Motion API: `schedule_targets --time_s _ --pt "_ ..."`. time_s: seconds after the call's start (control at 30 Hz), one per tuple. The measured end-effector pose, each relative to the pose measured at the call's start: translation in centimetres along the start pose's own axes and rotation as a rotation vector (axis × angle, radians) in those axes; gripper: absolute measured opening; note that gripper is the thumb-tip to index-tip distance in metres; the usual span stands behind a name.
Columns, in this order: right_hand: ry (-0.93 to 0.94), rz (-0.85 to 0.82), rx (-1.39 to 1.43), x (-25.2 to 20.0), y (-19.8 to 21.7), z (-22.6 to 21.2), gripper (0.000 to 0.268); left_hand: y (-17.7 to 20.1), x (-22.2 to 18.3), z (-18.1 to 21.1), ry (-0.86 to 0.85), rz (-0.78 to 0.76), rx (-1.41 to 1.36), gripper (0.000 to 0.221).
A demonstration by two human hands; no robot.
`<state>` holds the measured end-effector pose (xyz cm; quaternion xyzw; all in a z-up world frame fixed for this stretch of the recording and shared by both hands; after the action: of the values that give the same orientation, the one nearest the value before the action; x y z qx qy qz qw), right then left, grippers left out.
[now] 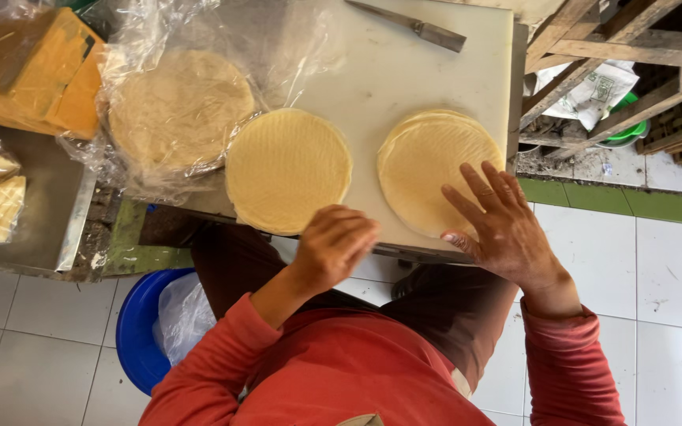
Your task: The person separates thin, circular dough wrappers from a stack by hand and places them on a work surface.
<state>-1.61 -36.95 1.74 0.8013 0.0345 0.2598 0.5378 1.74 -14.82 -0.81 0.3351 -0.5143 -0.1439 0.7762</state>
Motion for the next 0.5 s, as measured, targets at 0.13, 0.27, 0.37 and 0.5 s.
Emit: schedule_targets --time_s 0.13,0.27,0.37,0.5 --pt "-0.011 0.083 -0.003 1.0 -1.5 0.3 0.036 2.8 -0.9 -2.9 0.214 0.069 0.115 0.017" --pt "-0.141 0.285 0.061 2.3 -0.7 4.2 0.027 1.8 1.7 -3.7 0.237 0.083 0.111 0.013" --pt "-0.150 0.284 0.110 4.9 -0.9 7.4 0.022 -1.7 4.8 -4.1 0.272 0.006 0.103 0.012" --pt "-0.099 0.171 0.088 8.3 -2.8 9.9 0.018 -4.4 6.3 -4.7 0.384 0.009 0.028 0.015"
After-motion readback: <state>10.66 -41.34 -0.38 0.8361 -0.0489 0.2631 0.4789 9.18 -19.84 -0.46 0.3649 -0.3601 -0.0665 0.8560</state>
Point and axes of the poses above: each hand's wrist, its own x-axis towards the middle knuckle, its own y-axis out of the back of the hand, z = x × y, the point moved 8 cm from there along x, towards the middle knuckle, and after that the axes turned 10 degrees about x, right-handed, at the moved point
